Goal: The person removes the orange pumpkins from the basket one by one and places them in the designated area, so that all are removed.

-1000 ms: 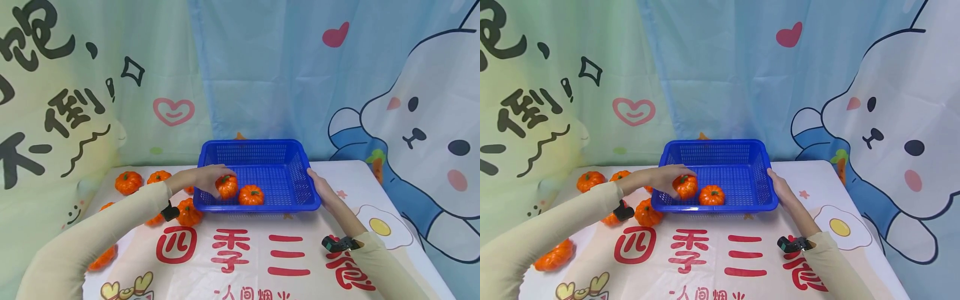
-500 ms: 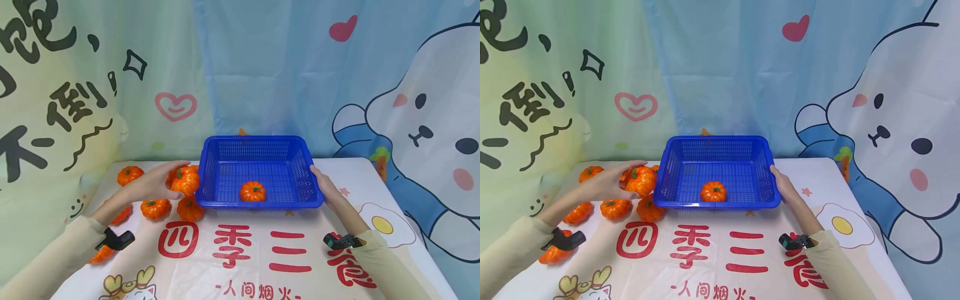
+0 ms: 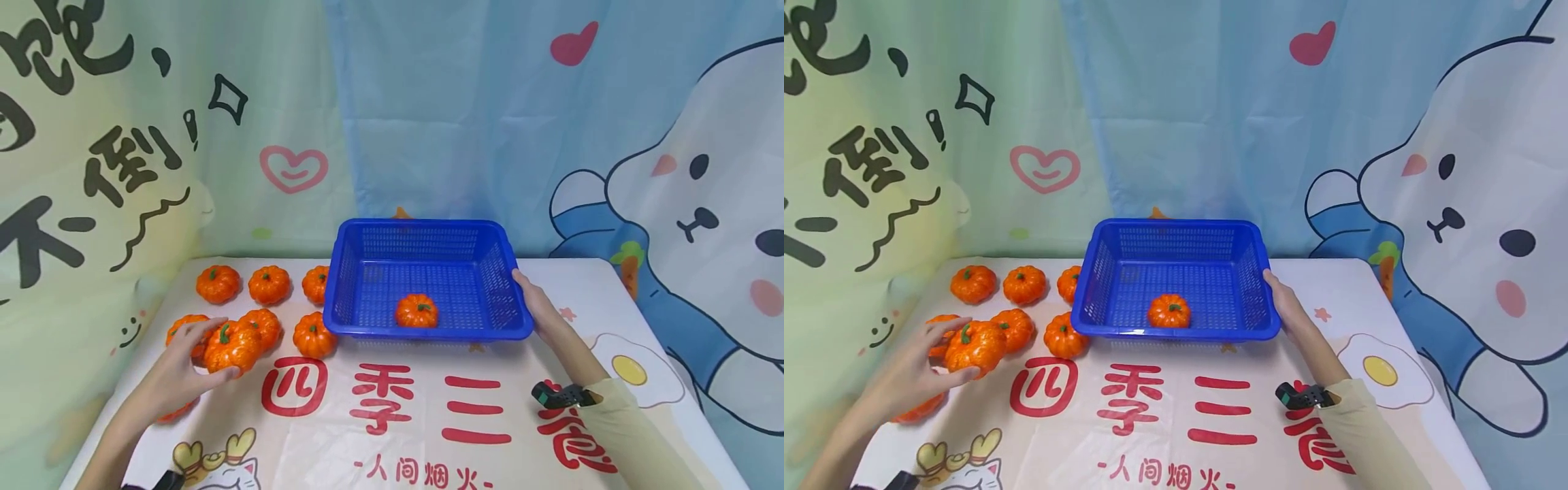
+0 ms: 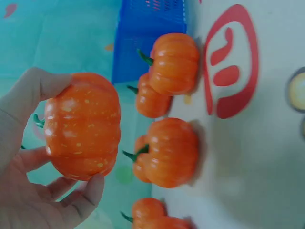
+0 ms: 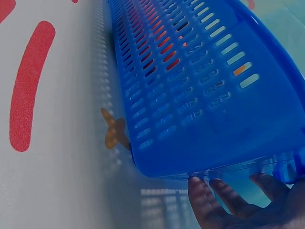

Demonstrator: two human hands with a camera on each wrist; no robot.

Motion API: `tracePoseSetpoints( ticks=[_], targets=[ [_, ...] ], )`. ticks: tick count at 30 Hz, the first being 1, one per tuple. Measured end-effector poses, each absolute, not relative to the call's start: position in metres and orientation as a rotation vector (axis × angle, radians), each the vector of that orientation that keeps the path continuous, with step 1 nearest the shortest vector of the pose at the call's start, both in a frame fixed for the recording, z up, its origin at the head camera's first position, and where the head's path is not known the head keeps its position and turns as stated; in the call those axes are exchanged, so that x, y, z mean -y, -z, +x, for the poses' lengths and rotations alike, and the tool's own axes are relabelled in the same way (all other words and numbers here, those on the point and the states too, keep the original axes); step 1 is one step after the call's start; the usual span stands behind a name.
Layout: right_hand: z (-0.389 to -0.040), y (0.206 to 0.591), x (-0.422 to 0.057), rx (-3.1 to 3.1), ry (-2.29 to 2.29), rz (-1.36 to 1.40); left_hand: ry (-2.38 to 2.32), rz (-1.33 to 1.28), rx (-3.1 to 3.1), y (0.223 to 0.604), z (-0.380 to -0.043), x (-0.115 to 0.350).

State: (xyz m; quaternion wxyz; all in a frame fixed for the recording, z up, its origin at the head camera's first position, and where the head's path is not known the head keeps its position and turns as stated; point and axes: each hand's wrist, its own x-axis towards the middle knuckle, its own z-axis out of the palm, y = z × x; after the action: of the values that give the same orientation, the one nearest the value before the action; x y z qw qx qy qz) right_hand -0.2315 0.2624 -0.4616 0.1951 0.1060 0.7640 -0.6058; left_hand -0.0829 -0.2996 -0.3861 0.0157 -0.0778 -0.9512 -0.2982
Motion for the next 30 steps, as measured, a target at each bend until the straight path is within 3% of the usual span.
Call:
tracePoseSetpoints(
  ticks=[12, 30],
  targets=[
    [-0.229, 0.463, -0.265, -2.144, 1.694, 0.235, 0.996, -0.003, 3.102, 0.422, -0.063, 0.301],
    [-0.230, 0.463, -0.264, -2.129, 1.703, 0.232, 0.928, 0.155, 3.302, 0.447, -0.068, 0.298]
  ],
)
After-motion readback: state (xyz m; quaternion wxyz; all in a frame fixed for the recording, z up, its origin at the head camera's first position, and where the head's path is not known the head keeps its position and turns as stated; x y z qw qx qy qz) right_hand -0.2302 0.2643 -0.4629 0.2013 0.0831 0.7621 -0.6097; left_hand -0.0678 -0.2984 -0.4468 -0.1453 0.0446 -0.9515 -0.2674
